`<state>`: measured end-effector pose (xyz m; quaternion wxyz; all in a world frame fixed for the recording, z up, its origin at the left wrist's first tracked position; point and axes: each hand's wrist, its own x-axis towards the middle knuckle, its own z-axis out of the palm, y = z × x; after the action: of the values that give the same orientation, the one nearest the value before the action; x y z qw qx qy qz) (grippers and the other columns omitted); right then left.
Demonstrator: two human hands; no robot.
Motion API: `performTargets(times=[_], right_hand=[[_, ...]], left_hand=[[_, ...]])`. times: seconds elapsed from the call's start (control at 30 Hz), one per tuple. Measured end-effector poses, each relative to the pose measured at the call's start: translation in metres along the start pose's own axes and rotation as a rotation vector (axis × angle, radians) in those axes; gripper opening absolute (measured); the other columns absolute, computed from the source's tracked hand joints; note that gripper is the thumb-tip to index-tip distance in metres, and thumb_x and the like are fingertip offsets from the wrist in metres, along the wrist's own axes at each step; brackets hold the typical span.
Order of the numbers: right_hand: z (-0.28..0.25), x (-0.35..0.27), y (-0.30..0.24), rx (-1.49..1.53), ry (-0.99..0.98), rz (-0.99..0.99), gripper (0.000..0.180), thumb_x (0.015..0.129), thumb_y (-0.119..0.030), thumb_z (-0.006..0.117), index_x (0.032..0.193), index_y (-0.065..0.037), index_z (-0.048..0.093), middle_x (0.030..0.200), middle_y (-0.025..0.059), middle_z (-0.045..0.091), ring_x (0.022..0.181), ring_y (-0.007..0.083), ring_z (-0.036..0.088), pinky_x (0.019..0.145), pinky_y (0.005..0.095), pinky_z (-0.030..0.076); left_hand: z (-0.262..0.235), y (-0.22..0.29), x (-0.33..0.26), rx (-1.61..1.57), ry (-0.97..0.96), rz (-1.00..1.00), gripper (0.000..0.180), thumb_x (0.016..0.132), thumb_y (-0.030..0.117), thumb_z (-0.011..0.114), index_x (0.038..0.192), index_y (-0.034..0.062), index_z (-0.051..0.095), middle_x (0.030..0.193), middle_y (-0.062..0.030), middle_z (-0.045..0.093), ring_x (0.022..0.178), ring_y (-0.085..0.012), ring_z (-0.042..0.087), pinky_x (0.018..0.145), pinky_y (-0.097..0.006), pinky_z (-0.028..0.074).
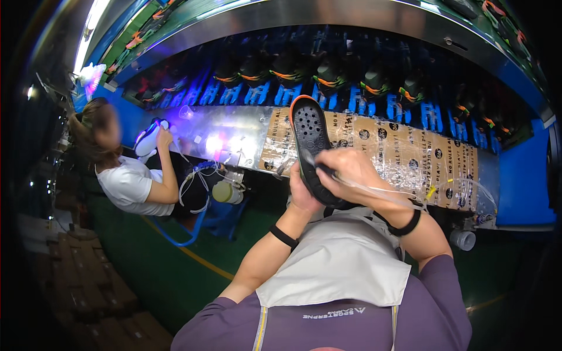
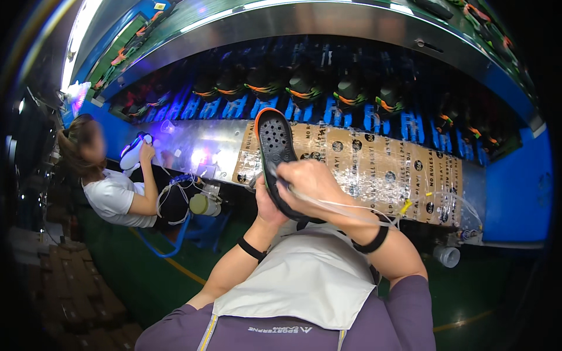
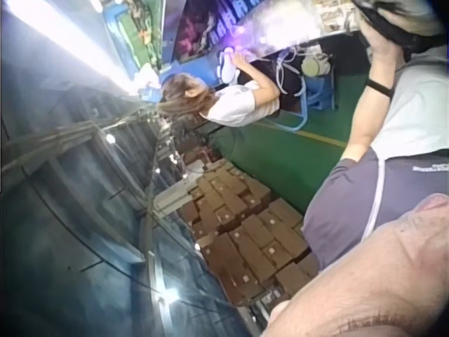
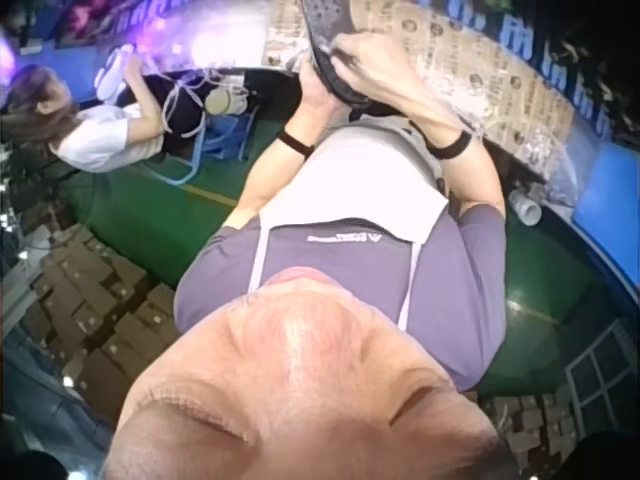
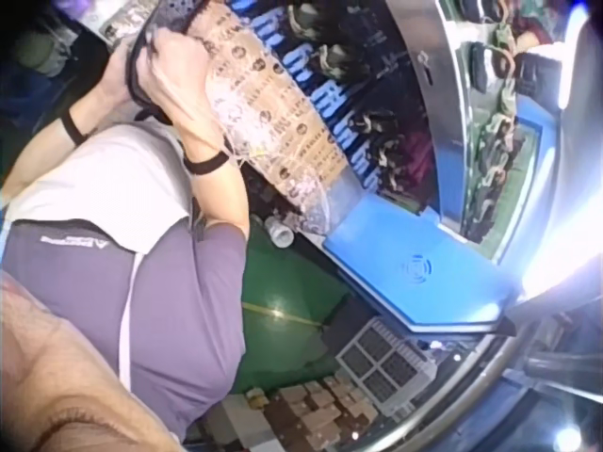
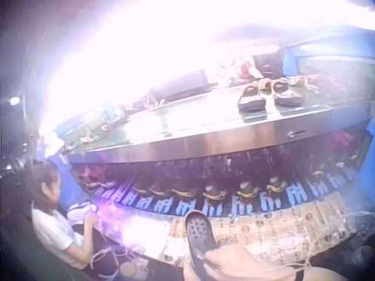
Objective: Apply adhesive or primer to the bottom of shoe soles using a brush-like tool at an assembly line.
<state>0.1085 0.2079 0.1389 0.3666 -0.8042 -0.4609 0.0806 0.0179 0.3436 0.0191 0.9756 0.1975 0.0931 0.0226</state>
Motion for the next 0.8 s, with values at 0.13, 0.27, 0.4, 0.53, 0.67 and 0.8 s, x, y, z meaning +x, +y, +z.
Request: performTargets(times=[0.13,0.27,0.4,0.53,0.67,0.8], right_hand=[[-0.029,-0.010,-0.010,-0.040,-0.372,0.050,0.022,0.085,-0.014,0.076,0.103,-0.002,0.077,0.092,0.0206,0.076,0.085,0.0368,0.075,0.078,0.0422,0.060],[-0.025,0.017,-0.006,0.236,0.489,-0.015,0.022,0.085,-0.007,0.076,0.107,-0.001,0.078,0.096,0.0214,0.077,0.084,0.0332,0.077,0.075,0.0377,0.060],[-0.006,0.030,0.002,0.054,0.690,-0.177,0.027,0.085,-0.009,0.077,0.111,-0.003,0.075,0.087,0.0140,0.072,0.078,0.0313,0.069,0.074,0.0396,0.054],[-0.001,0.025,0.009,0.218,0.401,-0.349,0.029,0.086,-0.008,0.079,0.114,-0.005,0.076,0.089,0.0124,0.072,0.084,0.0293,0.070,0.078,0.0390,0.053],[-0.004,0.026,0.012,0.351,0.615,-0.095,0.029,0.084,-0.009,0.080,0.113,-0.003,0.076,0.098,0.0119,0.076,0.088,0.0272,0.071,0.081,0.0403,0.053],[-0.007,0.026,0.011,0.038,0.364,-0.404,0.027,0.082,-0.010,0.081,0.109,-0.008,0.077,0.084,0.0073,0.070,0.079,0.0271,0.066,0.078,0.0394,0.048]], left_hand=[[0.003,0.002,-0.002,-0.071,-0.175,-0.003,0.067,0.108,0.057,0.030,0.149,0.0084,0.053,0.146,-0.0154,0.059,0.135,-0.0307,0.058,0.115,-0.049,0.048],[0.023,-0.003,-0.010,-0.049,-0.069,-0.036,0.075,0.106,0.066,0.028,0.155,0.0120,0.048,0.145,-0.0160,0.061,0.132,-0.0322,0.062,0.111,-0.048,0.052],[0.035,-0.003,-0.017,0.048,0.044,-0.089,0.073,0.104,0.065,0.034,0.157,0.0173,0.047,0.151,-0.0137,0.058,0.137,-0.0348,0.058,0.116,-0.054,0.047],[0.034,0.007,-0.016,-0.079,-0.073,-0.046,0.072,0.105,0.066,0.033,0.156,0.0185,0.049,0.151,-0.0132,0.058,0.137,-0.0339,0.058,0.116,-0.054,0.047],[0.033,0.009,-0.014,-0.109,-0.192,-0.093,0.079,0.101,0.070,0.035,0.159,0.0167,0.044,0.152,-0.0165,0.056,0.136,-0.0358,0.059,0.114,-0.053,0.050],[0.035,0.007,-0.014,-0.156,0.076,-0.110,0.085,0.098,0.076,0.036,0.159,0.0160,0.043,0.153,-0.0169,0.055,0.134,-0.0372,0.060,0.113,-0.056,0.050]])
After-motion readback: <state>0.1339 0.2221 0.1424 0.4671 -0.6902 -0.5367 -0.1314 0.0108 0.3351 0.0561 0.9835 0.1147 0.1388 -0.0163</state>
